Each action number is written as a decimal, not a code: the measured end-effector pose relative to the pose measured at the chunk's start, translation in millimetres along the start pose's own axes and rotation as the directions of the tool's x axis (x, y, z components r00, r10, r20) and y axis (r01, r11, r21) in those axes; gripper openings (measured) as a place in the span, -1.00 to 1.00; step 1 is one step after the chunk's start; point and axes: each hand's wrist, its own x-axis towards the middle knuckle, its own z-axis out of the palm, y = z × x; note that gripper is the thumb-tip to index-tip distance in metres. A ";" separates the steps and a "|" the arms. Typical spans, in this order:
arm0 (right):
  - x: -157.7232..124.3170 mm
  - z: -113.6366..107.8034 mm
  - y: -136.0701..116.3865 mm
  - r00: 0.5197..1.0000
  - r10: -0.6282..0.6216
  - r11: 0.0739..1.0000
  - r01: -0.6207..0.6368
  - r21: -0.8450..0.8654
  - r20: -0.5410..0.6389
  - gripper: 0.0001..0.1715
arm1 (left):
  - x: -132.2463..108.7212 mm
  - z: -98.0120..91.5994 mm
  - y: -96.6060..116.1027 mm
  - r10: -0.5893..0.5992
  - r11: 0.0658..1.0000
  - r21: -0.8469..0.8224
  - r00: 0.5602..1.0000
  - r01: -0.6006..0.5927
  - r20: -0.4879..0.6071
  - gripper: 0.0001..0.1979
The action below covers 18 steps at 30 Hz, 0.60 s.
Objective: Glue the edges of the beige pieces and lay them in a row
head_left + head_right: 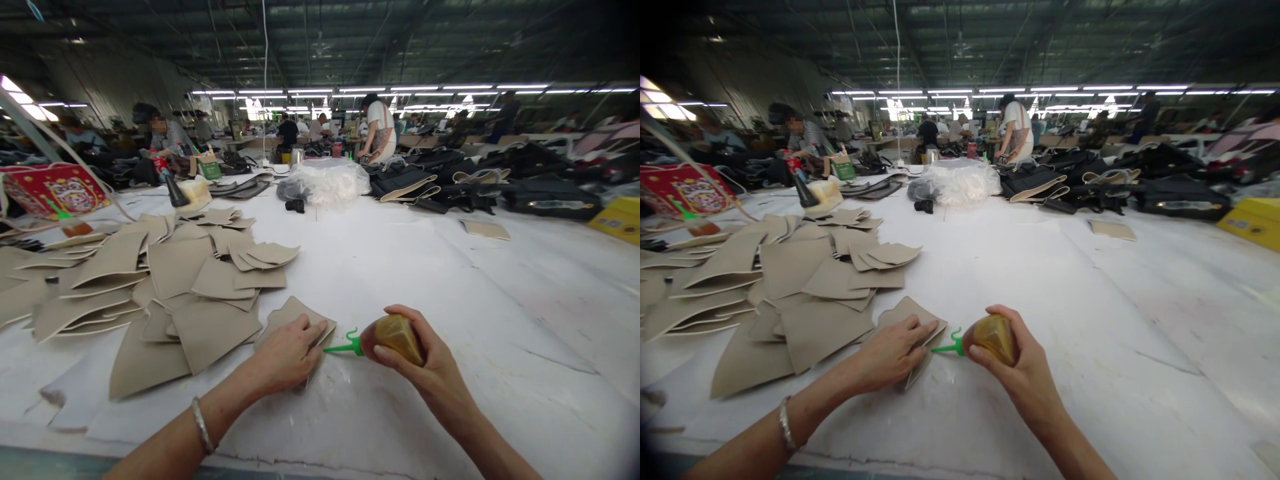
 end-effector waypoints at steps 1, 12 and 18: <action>-2.1 1.5 0.5 0.999 0.007 1.000 -0.007 0.010 0.031 -0.38 | -0.5 -0.3 0.4 -0.006 1.000 -0.004 1.000 0.006 0.004 -0.52; -18.7 8.4 4.4 0.993 0.036 0.997 -0.043 0.064 0.113 -0.37 | -1.5 1.3 -0.6 -0.015 1.000 -0.010 1.000 0.015 0.016 -0.52; -22.9 10.7 6.4 0.999 0.020 0.999 -0.021 0.030 0.042 -0.40 | -1.1 1.1 0.9 -0.034 0.999 -0.005 0.999 0.034 0.037 -0.52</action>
